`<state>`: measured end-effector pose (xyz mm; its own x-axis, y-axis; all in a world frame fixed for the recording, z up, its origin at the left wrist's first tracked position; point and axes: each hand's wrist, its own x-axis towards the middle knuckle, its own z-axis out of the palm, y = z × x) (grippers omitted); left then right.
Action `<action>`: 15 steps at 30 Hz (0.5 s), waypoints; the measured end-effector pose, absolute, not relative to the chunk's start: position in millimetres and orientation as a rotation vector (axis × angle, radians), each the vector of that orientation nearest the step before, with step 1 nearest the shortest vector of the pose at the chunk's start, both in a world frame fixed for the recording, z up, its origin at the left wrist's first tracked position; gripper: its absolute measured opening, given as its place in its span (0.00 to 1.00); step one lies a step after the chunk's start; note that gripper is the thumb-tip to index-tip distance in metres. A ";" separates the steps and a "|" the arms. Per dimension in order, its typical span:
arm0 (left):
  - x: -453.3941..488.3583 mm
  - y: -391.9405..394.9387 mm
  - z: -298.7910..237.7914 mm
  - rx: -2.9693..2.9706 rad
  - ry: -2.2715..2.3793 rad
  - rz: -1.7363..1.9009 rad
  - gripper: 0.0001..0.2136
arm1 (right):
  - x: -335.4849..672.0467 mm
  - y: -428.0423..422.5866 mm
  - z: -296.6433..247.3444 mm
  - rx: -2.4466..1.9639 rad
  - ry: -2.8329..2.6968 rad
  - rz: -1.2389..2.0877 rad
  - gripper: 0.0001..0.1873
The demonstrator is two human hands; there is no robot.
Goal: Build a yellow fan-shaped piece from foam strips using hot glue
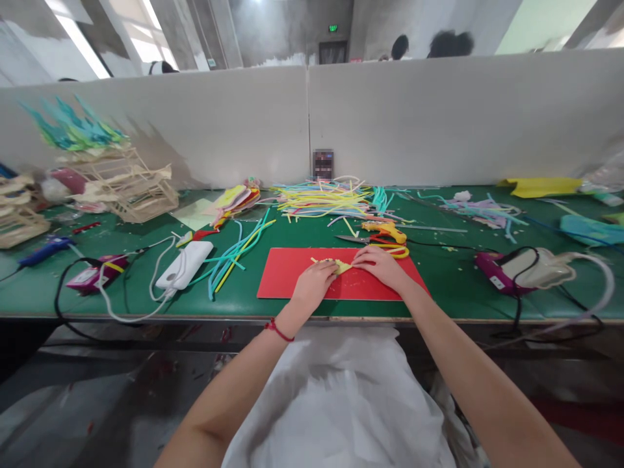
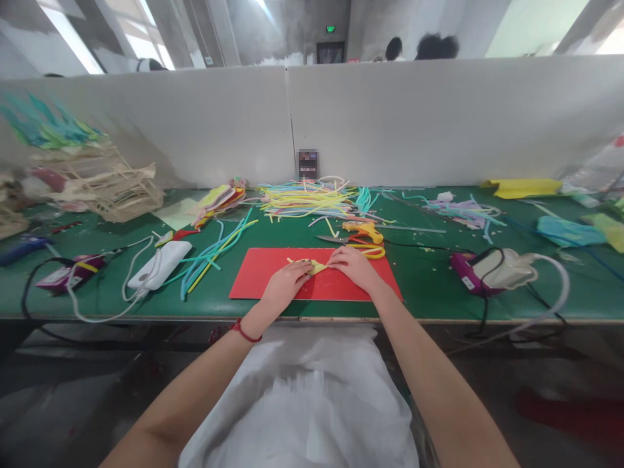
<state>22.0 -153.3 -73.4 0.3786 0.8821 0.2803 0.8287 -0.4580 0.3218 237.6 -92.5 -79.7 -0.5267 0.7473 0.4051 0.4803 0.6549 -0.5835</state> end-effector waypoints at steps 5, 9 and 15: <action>21.8 -155.0 -77.1 2.491 1.560 0.686 0.12 | 234.0 -102.0 -77.7 -0.981 -2.162 0.352 0.12; 21.8 -156.5 -75.5 2.475 1.560 0.705 0.12 | 221.5 -117.8 -79.3 -1.018 -2.119 0.336 0.14; 22.0 -156.7 -73.7 2.451 1.557 0.715 0.12 | 211.4 -125.9 -85.9 -1.102 -2.145 0.471 0.14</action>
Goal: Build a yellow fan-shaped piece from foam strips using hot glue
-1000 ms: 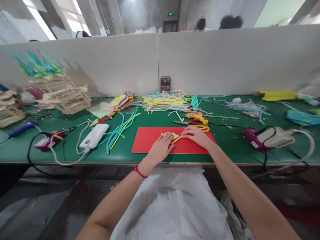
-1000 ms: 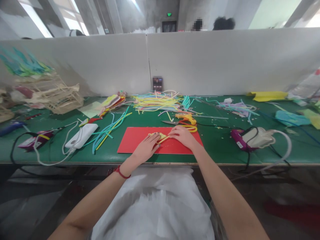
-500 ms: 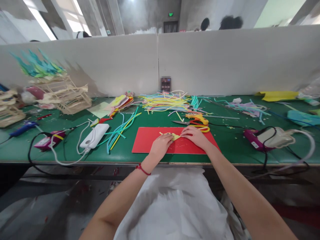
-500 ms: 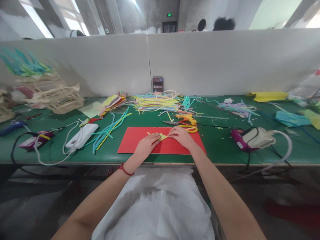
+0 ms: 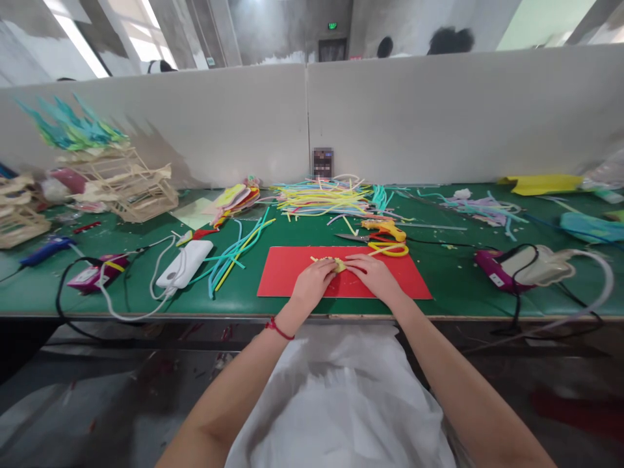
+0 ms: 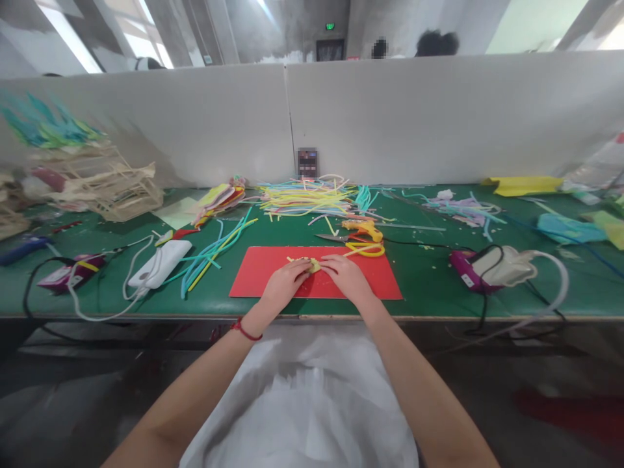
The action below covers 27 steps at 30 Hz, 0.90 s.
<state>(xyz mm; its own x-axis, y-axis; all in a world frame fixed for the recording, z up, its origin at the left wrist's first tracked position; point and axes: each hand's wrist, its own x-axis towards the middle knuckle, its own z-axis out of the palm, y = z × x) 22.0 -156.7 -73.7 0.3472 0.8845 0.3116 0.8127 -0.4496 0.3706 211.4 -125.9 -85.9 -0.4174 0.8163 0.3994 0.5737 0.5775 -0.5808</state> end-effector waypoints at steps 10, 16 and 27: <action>22.3 -156.7 -75.8 2.443 1.546 0.732 0.12 | 212.5 -122.0 -92.5 -1.097 -2.066 0.374 0.11; 21.5 -158.8 -76.1 2.373 1.569 0.761 0.15 | 216.3 -118.5 -99.2 -1.129 -2.000 0.215 0.09; 20.7 -161.4 -77.1 2.382 1.597 0.790 0.16 | 219.7 -116.2 -100.5 -1.123 -1.986 0.318 0.08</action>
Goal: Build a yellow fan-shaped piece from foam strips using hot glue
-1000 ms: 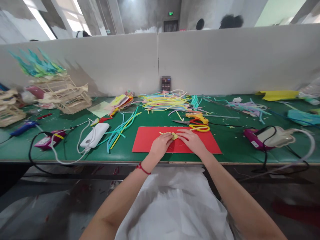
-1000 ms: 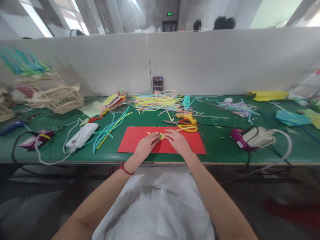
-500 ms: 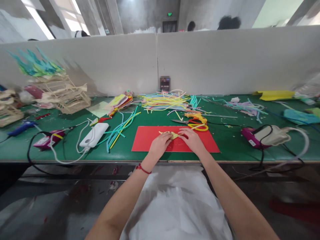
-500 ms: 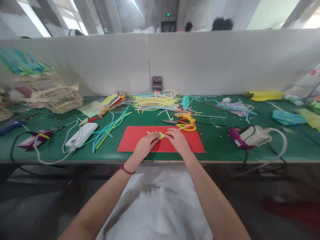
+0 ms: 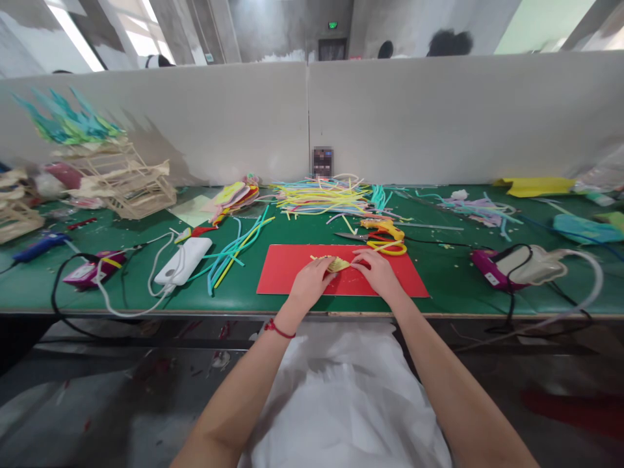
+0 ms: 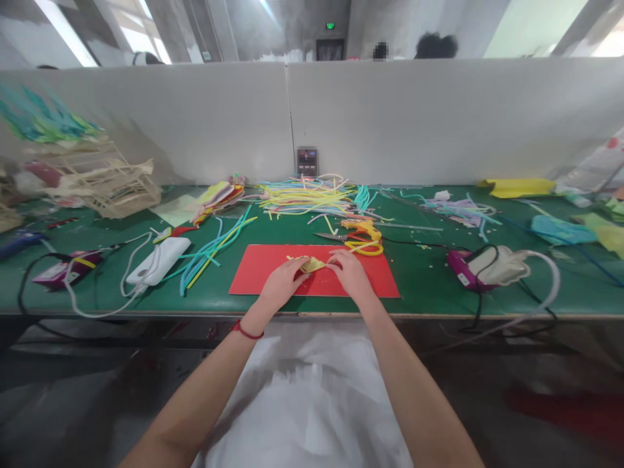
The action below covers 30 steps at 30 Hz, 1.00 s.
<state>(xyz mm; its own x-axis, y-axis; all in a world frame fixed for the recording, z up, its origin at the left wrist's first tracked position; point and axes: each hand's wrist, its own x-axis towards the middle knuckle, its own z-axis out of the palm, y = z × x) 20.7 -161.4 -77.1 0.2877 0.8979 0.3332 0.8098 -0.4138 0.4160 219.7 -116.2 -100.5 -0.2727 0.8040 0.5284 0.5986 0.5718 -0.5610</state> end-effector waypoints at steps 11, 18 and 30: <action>20.2 -159.8 -76.6 2.343 1.603 0.746 0.15 | 222.5 -116.1 -104.5 -1.165 -1.885 0.248 0.10; 21.0 -160.1 -75.4 2.381 1.572 0.755 0.11 | 221.8 -118.6 -102.7 -1.158 -1.871 0.131 0.11; 22.1 -160.3 -74.3 2.373 1.600 0.727 0.11 | 218.1 -125.9 -93.8 -1.102 -2.074 0.193 0.12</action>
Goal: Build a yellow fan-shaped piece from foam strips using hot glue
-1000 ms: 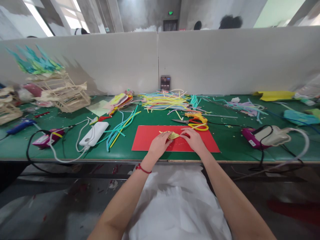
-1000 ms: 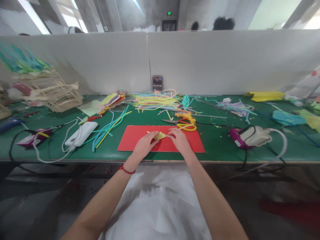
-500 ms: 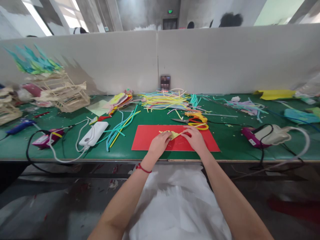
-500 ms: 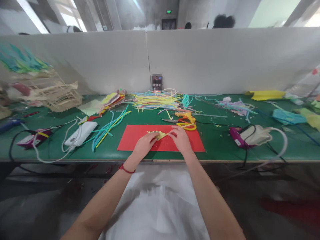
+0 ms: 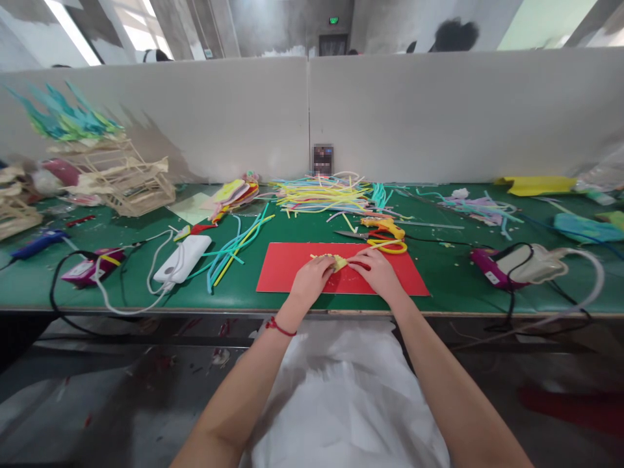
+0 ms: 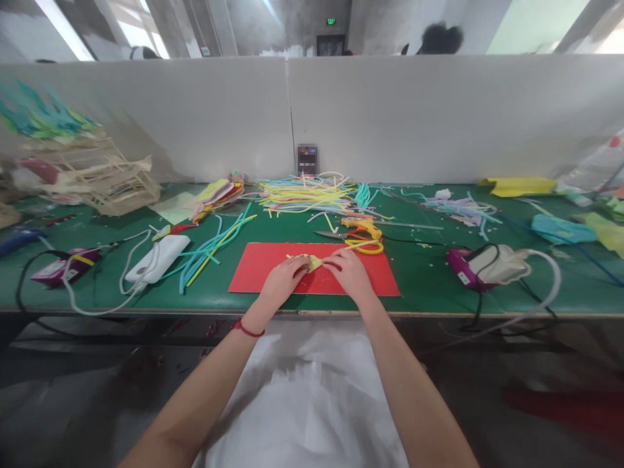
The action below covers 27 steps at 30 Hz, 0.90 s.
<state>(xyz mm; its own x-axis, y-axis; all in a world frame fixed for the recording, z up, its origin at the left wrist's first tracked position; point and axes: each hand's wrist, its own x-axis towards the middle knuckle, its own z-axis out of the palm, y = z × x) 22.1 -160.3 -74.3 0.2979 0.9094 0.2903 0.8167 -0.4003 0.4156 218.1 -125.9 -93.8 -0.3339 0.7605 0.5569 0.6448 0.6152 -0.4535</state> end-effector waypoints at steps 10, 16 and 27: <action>22.6 -161.1 -71.9 2.319 1.596 0.749 0.11 | 218.0 -126.5 -93.8 -1.129 -2.042 0.217 0.13; 22.6 -161.1 -72.7 2.287 1.634 0.736 0.12 | 217.7 -126.5 -94.0 -1.120 -2.030 0.202 0.12; 23.8 -161.3 -70.4 2.256 1.647 0.715 0.11 | 218.2 -125.3 -96.3 -1.129 -2.029 0.185 0.13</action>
